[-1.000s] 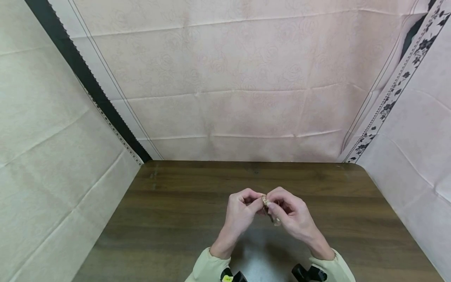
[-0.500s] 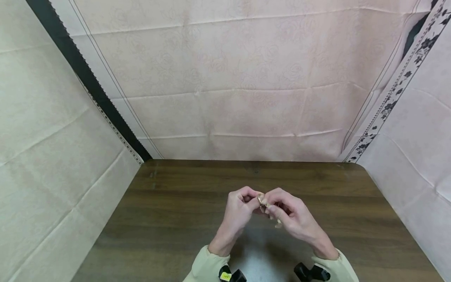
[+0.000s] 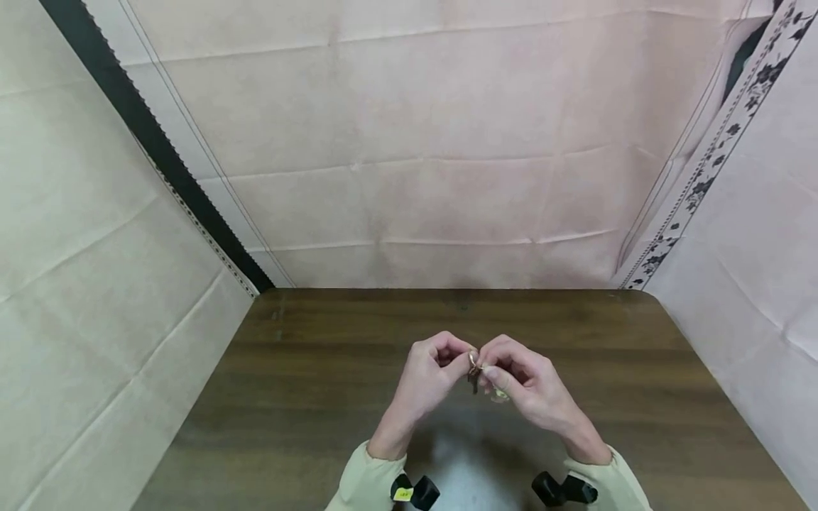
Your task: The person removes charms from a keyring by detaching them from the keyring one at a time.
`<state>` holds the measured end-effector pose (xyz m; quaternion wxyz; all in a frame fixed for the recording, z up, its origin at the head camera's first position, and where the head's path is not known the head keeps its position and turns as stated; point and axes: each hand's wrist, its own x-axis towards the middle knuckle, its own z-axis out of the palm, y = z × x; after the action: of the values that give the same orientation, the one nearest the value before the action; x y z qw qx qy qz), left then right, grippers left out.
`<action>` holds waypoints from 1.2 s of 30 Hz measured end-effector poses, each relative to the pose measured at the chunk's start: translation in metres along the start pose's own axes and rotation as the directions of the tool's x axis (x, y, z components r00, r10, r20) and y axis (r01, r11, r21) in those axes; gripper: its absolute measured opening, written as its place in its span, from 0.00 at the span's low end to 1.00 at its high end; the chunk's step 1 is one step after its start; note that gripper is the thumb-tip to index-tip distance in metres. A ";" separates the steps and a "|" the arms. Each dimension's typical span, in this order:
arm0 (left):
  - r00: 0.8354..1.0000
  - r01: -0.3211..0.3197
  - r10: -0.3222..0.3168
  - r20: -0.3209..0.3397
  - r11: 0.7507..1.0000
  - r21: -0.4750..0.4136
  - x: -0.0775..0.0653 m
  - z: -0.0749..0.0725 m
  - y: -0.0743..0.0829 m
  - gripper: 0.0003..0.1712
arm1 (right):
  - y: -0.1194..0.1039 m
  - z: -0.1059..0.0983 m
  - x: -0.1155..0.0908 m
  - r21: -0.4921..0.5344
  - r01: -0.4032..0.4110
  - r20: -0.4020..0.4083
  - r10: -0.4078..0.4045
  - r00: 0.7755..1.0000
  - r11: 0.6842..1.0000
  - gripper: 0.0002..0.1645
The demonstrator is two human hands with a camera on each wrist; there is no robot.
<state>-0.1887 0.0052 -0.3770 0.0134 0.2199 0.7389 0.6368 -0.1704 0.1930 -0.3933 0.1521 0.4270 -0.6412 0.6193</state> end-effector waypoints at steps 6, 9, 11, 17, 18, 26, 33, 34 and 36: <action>0.999 0.020 -0.019 0.033 0.999 -0.030 0.005 -0.007 -0.004 0.05 | 0.000 -0.004 0.001 0.039 0.017 -0.057 -0.014 0.998 0.999 0.13; 0.998 0.039 -0.037 0.052 0.999 -0.027 0.004 -0.010 -0.005 0.05 | 0.001 -0.003 -0.001 0.035 -0.007 -0.073 0.010 0.997 0.999 0.14; 0.997 0.045 -0.044 0.067 0.999 -0.010 0.003 -0.012 -0.006 0.06 | 0.001 -0.003 -0.002 0.023 -0.032 -0.085 0.034 0.996 0.999 0.15; 0.992 0.082 -0.080 0.092 0.997 -0.013 0.001 -0.016 -0.009 0.06 | 0.002 -0.002 -0.006 -0.028 -0.091 -0.114 0.087 0.990 0.996 0.16; 0.992 0.088 -0.087 0.095 0.996 -0.010 0.000 -0.017 -0.009 0.05 | 0.001 -0.002 -0.006 -0.039 -0.099 -0.118 0.094 0.989 0.994 0.16; 0.988 0.124 -0.129 0.088 0.990 0.064 -0.001 -0.027 -0.020 0.05 | 0.002 -0.008 -0.015 -0.065 -0.322 -0.161 0.309 0.937 0.944 0.10; 0.972 0.210 -0.216 0.090 0.975 0.075 -0.003 -0.036 -0.032 0.07 | 0.008 -0.015 -0.021 -0.087 -0.463 -0.164 0.446 0.880 0.882 0.04; 0.970 0.217 -0.224 0.095 0.973 0.078 -0.003 -0.037 -0.034 0.07 | 0.009 -0.016 -0.022 -0.089 -0.480 -0.164 0.463 0.871 0.873 0.04; 0.965 0.231 -0.239 0.104 0.969 0.084 -0.004 -0.039 -0.038 0.07 | 0.011 -0.018 -0.025 -0.090 -0.513 -0.162 0.496 0.853 0.853 0.06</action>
<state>-0.2088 -0.0355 -0.4067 0.1231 0.1669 0.7799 0.5905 -0.1696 0.2170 -0.4153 0.0537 0.1906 -0.7581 0.6213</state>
